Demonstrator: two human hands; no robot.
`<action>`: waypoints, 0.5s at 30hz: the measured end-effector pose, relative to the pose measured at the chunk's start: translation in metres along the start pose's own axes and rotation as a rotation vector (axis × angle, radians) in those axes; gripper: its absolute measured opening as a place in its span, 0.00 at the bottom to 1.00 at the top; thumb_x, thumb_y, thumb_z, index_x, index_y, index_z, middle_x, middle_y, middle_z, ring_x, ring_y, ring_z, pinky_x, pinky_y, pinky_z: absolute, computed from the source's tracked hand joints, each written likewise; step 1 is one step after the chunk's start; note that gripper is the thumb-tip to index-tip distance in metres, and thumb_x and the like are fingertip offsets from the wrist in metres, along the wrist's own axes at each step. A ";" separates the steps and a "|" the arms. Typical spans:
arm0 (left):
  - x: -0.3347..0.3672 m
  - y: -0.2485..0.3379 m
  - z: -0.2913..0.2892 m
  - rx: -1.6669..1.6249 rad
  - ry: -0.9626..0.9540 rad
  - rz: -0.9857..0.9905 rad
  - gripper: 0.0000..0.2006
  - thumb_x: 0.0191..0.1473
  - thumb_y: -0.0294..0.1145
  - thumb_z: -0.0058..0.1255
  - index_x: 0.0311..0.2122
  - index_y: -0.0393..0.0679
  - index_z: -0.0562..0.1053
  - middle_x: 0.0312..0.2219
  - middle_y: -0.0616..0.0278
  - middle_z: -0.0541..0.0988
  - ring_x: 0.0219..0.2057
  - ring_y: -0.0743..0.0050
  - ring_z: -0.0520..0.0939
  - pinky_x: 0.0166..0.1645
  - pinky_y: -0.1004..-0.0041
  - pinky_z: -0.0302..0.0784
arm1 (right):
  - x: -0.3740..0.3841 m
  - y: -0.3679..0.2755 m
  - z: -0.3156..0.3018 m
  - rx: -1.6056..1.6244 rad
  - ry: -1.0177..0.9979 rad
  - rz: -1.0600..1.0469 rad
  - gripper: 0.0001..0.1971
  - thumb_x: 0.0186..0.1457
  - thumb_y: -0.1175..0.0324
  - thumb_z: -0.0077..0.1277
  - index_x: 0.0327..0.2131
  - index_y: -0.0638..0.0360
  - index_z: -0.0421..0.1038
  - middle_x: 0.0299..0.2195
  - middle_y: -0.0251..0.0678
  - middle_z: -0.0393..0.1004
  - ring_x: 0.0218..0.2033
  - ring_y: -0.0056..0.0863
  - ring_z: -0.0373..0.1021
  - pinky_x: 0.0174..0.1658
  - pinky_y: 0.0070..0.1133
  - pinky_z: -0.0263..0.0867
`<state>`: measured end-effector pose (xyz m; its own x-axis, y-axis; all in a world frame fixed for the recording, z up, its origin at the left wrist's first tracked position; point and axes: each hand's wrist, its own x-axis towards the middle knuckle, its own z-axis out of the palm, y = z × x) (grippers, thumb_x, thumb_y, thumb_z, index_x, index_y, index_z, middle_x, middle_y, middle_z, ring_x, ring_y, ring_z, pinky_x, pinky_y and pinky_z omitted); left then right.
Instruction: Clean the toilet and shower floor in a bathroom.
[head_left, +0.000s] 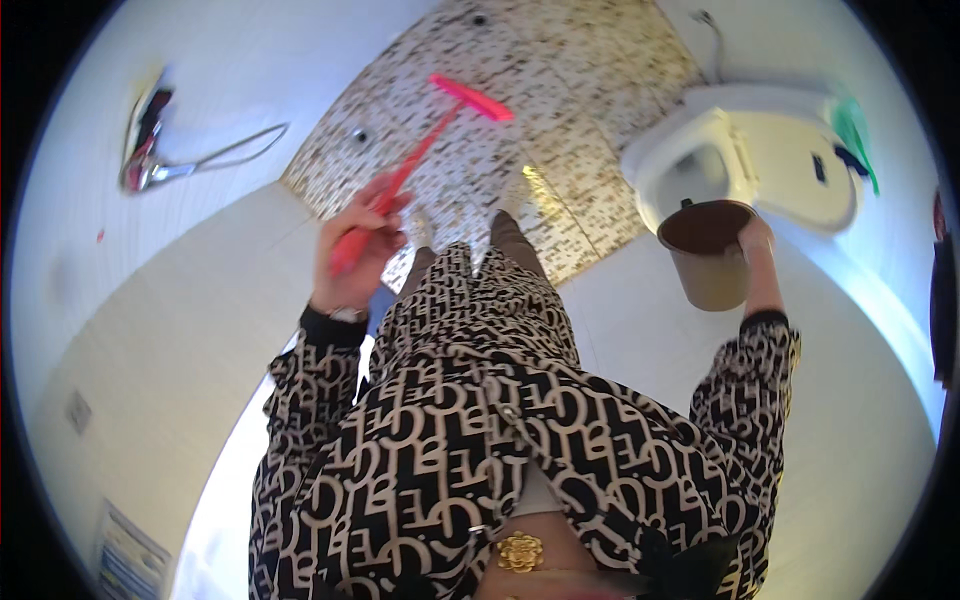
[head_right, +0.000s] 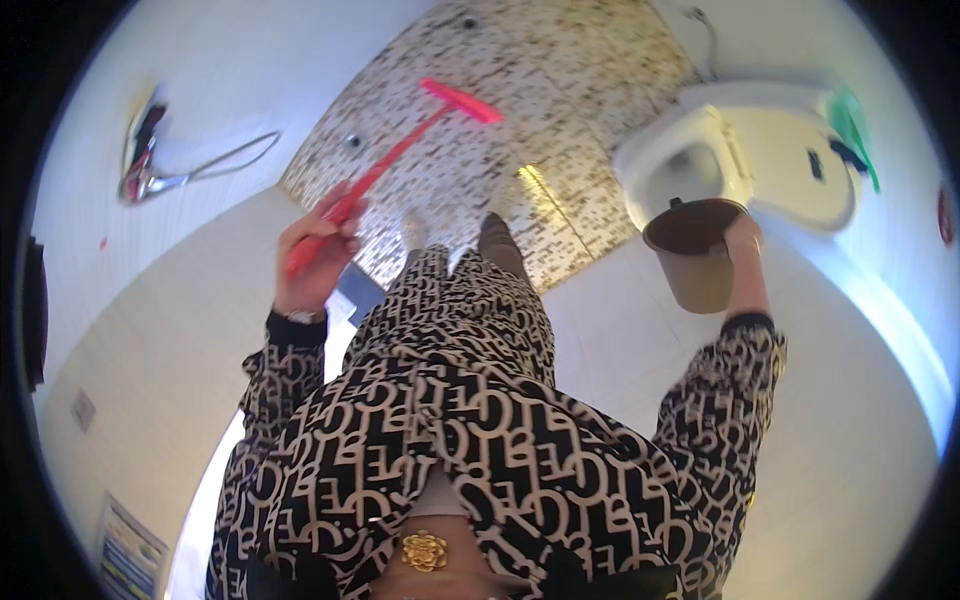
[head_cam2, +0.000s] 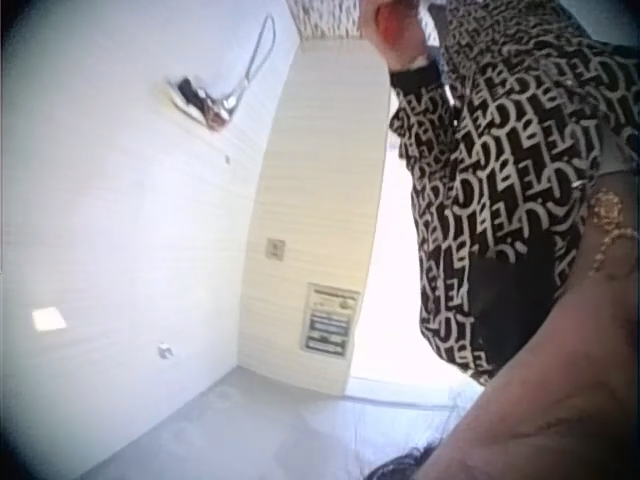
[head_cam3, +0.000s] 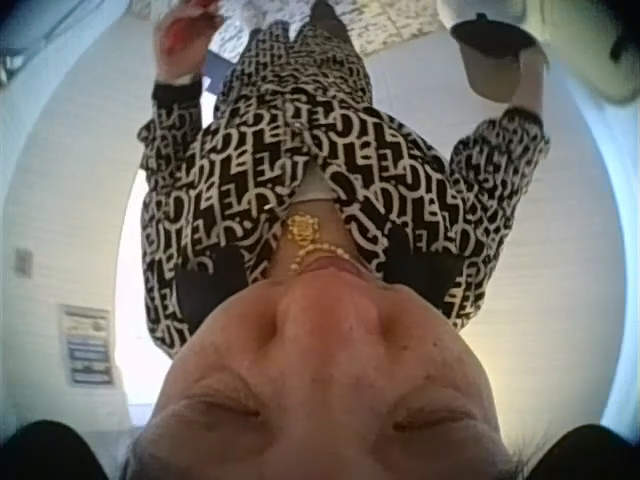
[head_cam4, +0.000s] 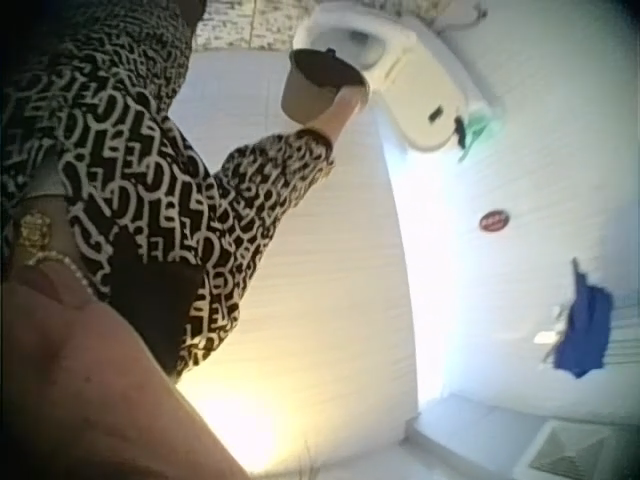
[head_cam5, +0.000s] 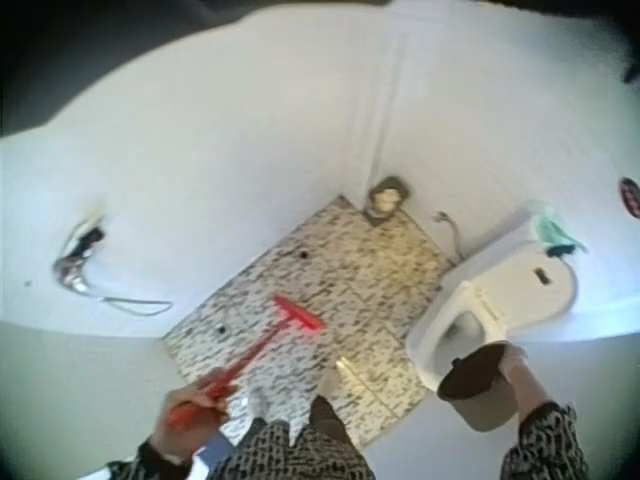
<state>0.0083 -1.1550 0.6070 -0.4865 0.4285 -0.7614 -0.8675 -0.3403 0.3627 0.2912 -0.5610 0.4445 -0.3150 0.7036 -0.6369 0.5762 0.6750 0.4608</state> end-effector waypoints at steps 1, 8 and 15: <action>0.006 -0.003 0.001 -0.034 -0.031 -0.021 0.26 0.41 0.23 0.44 0.51 0.35 0.64 0.40 0.48 0.73 0.29 0.73 0.74 0.36 0.74 0.69 | -0.009 0.014 0.005 0.154 0.118 -0.005 0.14 0.47 0.70 0.46 0.39 0.63 0.70 0.38 0.53 0.72 0.42 0.46 0.70 0.46 0.33 0.66; -0.011 -0.011 -0.059 -0.018 -0.072 -0.013 0.30 0.39 0.21 0.42 0.54 0.35 0.62 0.43 0.47 0.71 0.30 0.75 0.72 0.36 0.75 0.71 | -0.036 -0.074 0.052 1.204 0.114 0.175 0.13 0.42 0.73 0.48 0.34 0.72 0.68 0.28 0.47 0.74 0.23 0.38 0.74 0.21 0.28 0.70; -0.046 0.001 -0.146 -0.006 -0.079 -0.122 0.32 0.34 0.16 0.41 0.53 0.37 0.62 0.39 0.46 0.72 0.25 0.70 0.76 0.29 0.76 0.72 | -0.060 -0.252 -0.013 1.728 -0.074 0.270 0.09 0.44 0.76 0.51 0.23 0.74 0.64 0.18 0.47 0.72 0.12 0.32 0.69 0.09 0.20 0.57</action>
<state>0.0448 -1.2977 0.5641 -0.3844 0.5311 -0.7550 -0.9201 -0.2868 0.2668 0.1546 -0.7705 0.3744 -0.0794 0.7029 -0.7068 0.6881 -0.4744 -0.5491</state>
